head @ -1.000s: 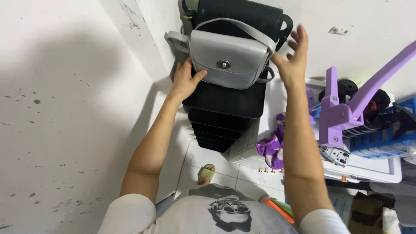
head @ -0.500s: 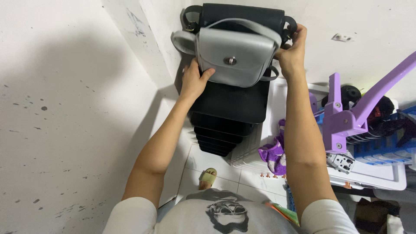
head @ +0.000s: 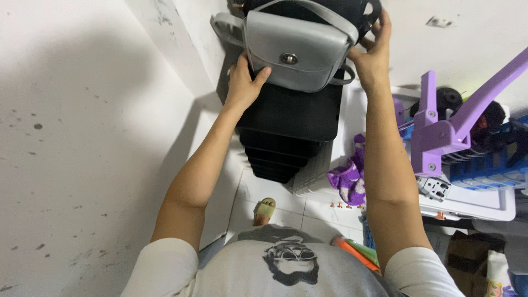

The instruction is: The person assembles a black plastic step stool by attaching legs and stacking the steps. They then place the assembled stool next to a white drawer unit and position a silver handbag on top of it.

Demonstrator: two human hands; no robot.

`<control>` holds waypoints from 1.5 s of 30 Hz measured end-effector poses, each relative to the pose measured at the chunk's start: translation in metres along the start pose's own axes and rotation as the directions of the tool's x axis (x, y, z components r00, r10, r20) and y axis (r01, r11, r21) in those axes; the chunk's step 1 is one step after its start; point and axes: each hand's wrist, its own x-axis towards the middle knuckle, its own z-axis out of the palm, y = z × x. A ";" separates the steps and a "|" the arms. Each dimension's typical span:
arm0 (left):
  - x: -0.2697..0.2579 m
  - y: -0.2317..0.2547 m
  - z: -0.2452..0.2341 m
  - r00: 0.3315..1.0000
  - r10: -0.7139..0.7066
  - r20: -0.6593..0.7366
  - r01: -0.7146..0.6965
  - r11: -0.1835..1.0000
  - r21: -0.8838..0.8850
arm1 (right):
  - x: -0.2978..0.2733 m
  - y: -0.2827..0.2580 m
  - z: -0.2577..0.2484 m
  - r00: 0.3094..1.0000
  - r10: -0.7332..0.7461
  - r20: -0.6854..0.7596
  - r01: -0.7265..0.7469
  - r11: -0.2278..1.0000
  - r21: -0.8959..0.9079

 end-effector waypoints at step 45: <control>-0.015 0.005 0.002 0.988 0.071 -0.140 -0.072 0.997 -0.004 | -0.064 -0.095 0.031 0.971 0.174 0.165 -0.136 0.966 -0.218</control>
